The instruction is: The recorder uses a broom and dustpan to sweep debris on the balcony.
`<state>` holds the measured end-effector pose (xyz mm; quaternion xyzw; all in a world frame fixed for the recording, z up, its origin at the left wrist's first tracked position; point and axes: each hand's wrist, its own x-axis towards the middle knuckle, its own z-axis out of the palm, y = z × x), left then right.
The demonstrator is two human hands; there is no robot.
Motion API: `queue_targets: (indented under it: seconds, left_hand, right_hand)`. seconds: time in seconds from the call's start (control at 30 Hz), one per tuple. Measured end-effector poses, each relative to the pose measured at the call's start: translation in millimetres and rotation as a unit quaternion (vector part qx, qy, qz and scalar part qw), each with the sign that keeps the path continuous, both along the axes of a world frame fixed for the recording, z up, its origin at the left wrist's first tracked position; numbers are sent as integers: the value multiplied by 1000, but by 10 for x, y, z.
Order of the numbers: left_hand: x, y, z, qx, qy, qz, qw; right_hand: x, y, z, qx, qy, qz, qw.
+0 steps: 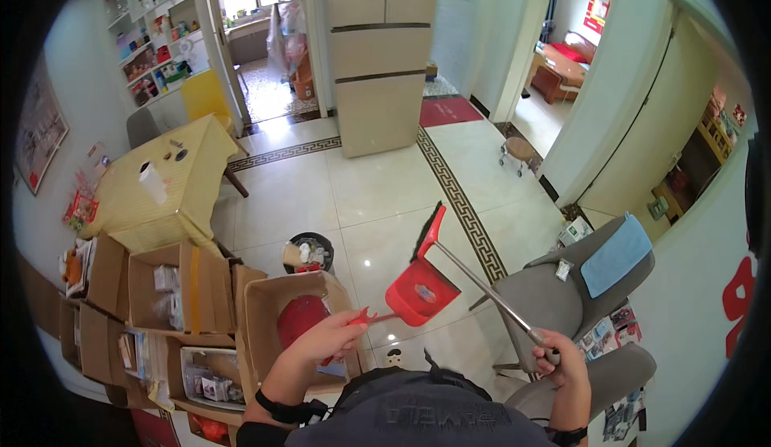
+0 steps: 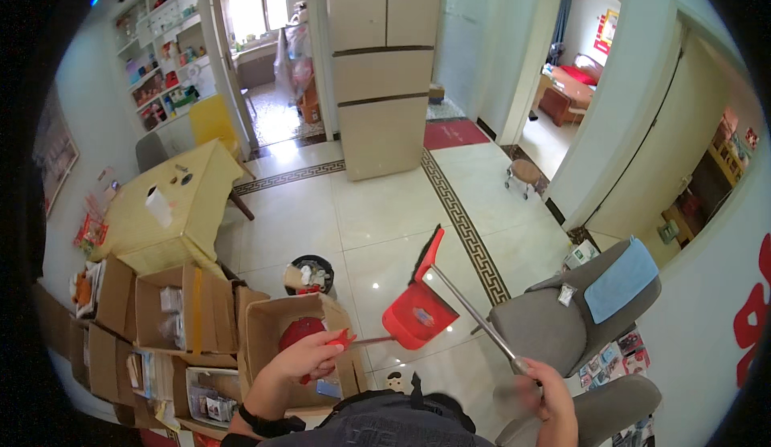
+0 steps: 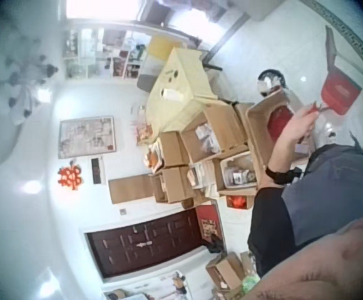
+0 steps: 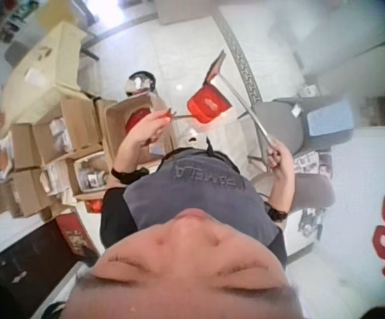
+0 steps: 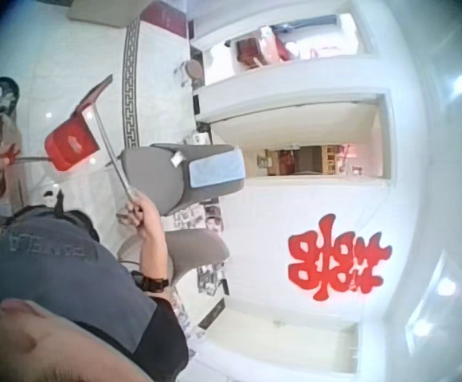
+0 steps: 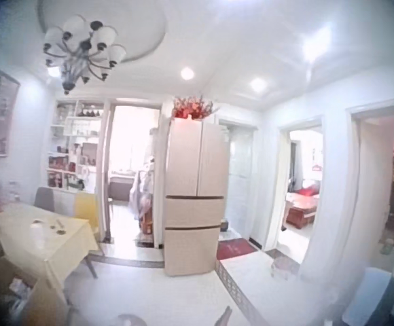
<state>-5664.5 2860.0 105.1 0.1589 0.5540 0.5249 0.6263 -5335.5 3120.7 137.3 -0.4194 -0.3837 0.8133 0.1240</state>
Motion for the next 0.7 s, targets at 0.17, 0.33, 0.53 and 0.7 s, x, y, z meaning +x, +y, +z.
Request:
queue_targets:
  seconds: [0.17, 0.33, 0.53, 0.7]
  left_hand:
    - [-688, 1099, -29, -22, 94, -72, 993]
    - [-1306, 2023, -222, -69, 100, 0, 993]
    - [-1940, 3025, -206, -151, 64, 169, 972]
    - [-2241, 3357, -328, -130, 15, 329, 935]
  right_hand:
    - [-507, 995, -87, -40, 34, -3, 999]
    - [-1331, 2276, -457, -35, 4, 43, 998]
    - [-3023, 4028, -756, -37, -27, 144, 989]
    - [-4471, 4971, -937, 7, -70, 301, 951]
